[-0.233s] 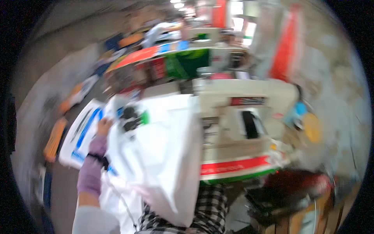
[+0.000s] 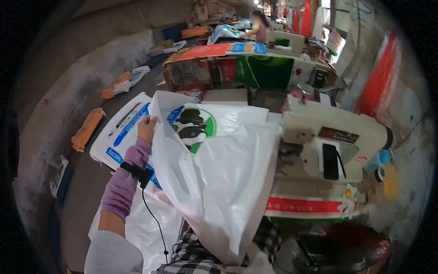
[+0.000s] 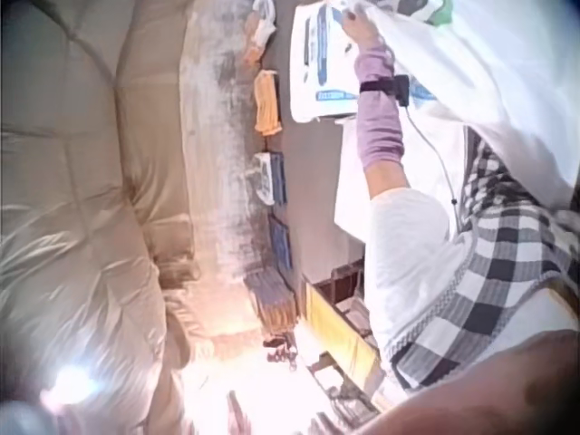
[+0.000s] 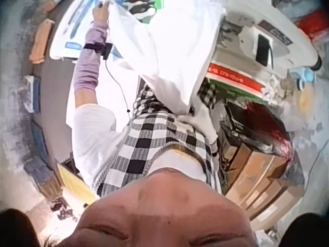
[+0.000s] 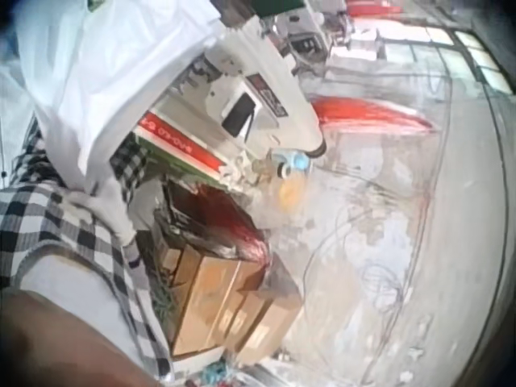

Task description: The person is using an industrial sewing machine to sew large plastic bags.

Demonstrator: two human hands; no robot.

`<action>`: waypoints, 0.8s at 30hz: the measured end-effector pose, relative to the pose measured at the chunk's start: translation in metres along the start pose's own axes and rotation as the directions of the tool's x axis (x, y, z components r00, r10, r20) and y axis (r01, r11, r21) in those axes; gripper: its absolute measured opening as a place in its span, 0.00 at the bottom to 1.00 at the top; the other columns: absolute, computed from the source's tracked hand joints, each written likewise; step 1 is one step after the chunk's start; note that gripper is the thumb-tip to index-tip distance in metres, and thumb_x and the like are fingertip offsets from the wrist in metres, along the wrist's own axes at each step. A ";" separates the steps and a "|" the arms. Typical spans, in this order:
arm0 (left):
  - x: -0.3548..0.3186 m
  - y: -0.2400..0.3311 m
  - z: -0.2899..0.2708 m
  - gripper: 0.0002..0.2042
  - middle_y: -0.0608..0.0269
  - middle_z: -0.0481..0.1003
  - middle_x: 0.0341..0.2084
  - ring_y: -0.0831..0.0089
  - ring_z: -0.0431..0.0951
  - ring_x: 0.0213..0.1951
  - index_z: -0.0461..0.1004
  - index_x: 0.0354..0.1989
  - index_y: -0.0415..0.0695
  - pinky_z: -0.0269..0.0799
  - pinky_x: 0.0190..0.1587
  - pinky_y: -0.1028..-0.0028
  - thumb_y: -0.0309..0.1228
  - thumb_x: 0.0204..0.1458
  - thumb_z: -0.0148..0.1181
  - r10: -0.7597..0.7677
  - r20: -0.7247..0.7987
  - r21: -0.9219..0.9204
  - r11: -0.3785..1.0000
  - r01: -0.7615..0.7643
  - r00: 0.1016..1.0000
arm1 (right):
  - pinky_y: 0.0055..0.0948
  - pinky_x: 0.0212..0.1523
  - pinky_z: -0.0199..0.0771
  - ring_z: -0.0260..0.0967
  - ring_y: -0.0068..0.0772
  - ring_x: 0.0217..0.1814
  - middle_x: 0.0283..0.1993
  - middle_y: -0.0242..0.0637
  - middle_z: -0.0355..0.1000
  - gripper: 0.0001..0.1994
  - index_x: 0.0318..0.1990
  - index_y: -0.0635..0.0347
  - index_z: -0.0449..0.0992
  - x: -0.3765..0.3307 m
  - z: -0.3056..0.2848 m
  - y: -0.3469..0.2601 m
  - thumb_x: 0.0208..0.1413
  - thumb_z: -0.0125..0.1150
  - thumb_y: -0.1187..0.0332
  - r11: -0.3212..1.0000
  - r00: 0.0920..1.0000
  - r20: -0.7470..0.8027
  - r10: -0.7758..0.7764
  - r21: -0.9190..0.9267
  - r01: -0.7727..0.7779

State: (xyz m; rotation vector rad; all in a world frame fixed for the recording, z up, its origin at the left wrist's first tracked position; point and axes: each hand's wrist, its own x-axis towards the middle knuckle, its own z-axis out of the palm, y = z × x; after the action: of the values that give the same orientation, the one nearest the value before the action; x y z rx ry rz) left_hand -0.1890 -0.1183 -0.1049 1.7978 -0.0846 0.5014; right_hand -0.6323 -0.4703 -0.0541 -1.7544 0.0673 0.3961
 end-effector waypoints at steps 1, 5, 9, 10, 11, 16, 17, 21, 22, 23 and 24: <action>-0.016 -0.059 0.020 0.09 0.68 0.72 0.21 0.80 0.66 0.23 0.73 0.30 0.37 0.63 0.28 0.76 0.31 0.52 0.56 -0.082 0.018 -0.071 0.994 0.084 0.996 | 0.29 0.41 0.71 0.73 0.33 0.41 0.42 0.48 0.74 0.23 0.51 0.64 0.72 0.014 0.016 -0.001 0.47 0.65 0.64 0.987 0.990 0.030 0.141 -0.083 -0.138; 0.035 -0.216 0.057 0.09 0.63 0.74 0.26 0.75 0.72 0.26 0.73 0.36 0.38 0.68 0.32 0.75 0.31 0.54 0.51 -0.295 0.181 -0.475 0.809 0.346 0.938 | 0.29 0.32 0.70 0.71 0.32 0.29 0.29 0.46 0.76 0.09 0.39 0.70 0.76 0.117 0.099 0.097 0.53 0.58 0.72 0.984 0.928 -0.367 0.065 -0.129 -0.120; 0.227 -0.313 -0.084 0.16 0.50 0.76 0.30 0.61 0.78 0.31 0.73 0.37 0.37 0.73 0.38 0.67 0.36 0.57 0.41 0.022 0.108 0.201 0.979 -0.044 0.994 | 0.30 0.43 0.69 0.66 0.31 0.41 0.37 0.41 0.68 0.11 0.42 0.71 0.66 0.204 0.115 0.080 0.58 0.47 0.70 0.971 0.573 -0.809 0.132 0.222 0.091; 0.276 -0.296 -0.134 0.21 0.45 0.76 0.31 0.57 0.78 0.32 0.72 0.37 0.36 0.73 0.39 0.63 0.43 0.56 0.40 0.273 0.125 0.408 0.862 -0.300 0.954 | 0.32 0.44 0.68 0.67 0.33 0.40 0.40 0.42 0.69 0.13 0.46 0.72 0.66 0.225 0.102 0.074 0.58 0.45 0.71 0.932 0.688 -0.716 0.119 0.320 0.171; 0.362 -0.222 -0.151 0.24 0.45 0.76 0.35 0.54 0.78 0.35 0.73 0.36 0.36 0.71 0.41 0.61 0.46 0.56 0.38 -0.318 0.333 0.659 0.752 0.022 0.888 | 0.28 0.38 0.68 0.65 0.27 0.37 0.38 0.37 0.67 0.16 0.44 0.67 0.68 0.240 0.089 0.088 0.60 0.50 0.60 0.979 0.706 -0.690 -0.160 -0.018 0.204; 0.395 -0.131 -0.177 0.18 0.50 0.74 0.37 0.58 0.75 0.38 0.73 0.40 0.36 0.69 0.42 0.63 0.39 0.56 0.43 0.281 -0.373 -0.032 0.949 -0.315 0.884 | 0.30 0.49 0.70 0.68 0.33 0.49 0.50 0.42 0.69 0.24 0.56 0.64 0.65 0.321 0.102 -0.043 0.62 0.48 0.53 0.630 0.718 -0.693 -0.063 0.531 0.567; 0.352 -0.099 -0.178 0.12 0.57 0.74 0.31 0.67 0.75 0.30 0.73 0.37 0.39 0.71 0.33 0.67 0.35 0.56 0.47 0.314 -0.410 -0.322 0.829 -0.458 0.856 | 0.34 0.51 0.70 0.68 0.35 0.51 0.51 0.41 0.69 0.26 0.57 0.64 0.65 0.328 0.109 -0.056 0.62 0.46 0.51 0.582 0.691 -0.719 -0.081 0.528 0.618; 0.255 -0.054 -0.332 0.14 0.54 0.76 0.38 0.63 0.78 0.38 0.71 0.46 0.35 0.75 0.39 0.69 0.32 0.57 0.46 0.252 -0.482 -0.477 0.728 -0.492 0.839 | 0.34 0.49 0.73 0.69 0.34 0.51 0.53 0.41 0.67 0.23 0.59 0.65 0.61 0.364 0.097 0.027 0.64 0.46 0.57 0.768 0.698 -0.687 -0.203 0.330 0.549; 0.235 -0.071 -0.371 0.18 0.52 0.75 0.41 0.62 0.77 0.40 0.71 0.48 0.35 0.74 0.43 0.68 0.36 0.59 0.42 0.226 -0.410 -0.543 0.718 -0.435 0.884 | 0.32 0.47 0.73 0.69 0.31 0.48 0.51 0.40 0.68 0.21 0.57 0.65 0.62 0.369 0.126 0.020 0.64 0.45 0.59 0.823 0.814 -0.545 -0.199 0.359 0.441; 0.225 -0.101 -0.429 0.20 0.50 0.74 0.44 0.60 0.76 0.44 0.70 0.50 0.36 0.72 0.47 0.66 0.38 0.60 0.39 0.121 -0.416 -0.412 0.858 -0.306 0.901 | 0.30 0.45 0.74 0.70 0.28 0.45 0.48 0.38 0.68 0.19 0.56 0.65 0.62 0.371 0.164 0.010 0.64 0.45 0.61 0.875 0.903 -0.389 -0.184 0.354 0.331; 0.214 -0.134 -0.513 0.24 0.50 0.71 0.49 0.59 0.73 0.49 0.66 0.54 0.37 0.68 0.53 0.63 0.44 0.60 0.40 0.202 -0.123 -0.306 0.924 -0.231 0.972 | 0.30 0.45 0.74 0.70 0.28 0.45 0.48 0.38 0.68 0.19 0.56 0.65 0.62 0.376 0.192 0.011 0.64 0.45 0.61 0.869 0.919 -0.347 -0.187 0.377 0.320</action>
State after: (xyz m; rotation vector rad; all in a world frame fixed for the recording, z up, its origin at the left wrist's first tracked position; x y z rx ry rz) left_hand -0.1029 0.4437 -0.0431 1.4531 -0.2898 0.6849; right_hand -0.3254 -0.2247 -0.2089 -1.3471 0.1262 -0.0865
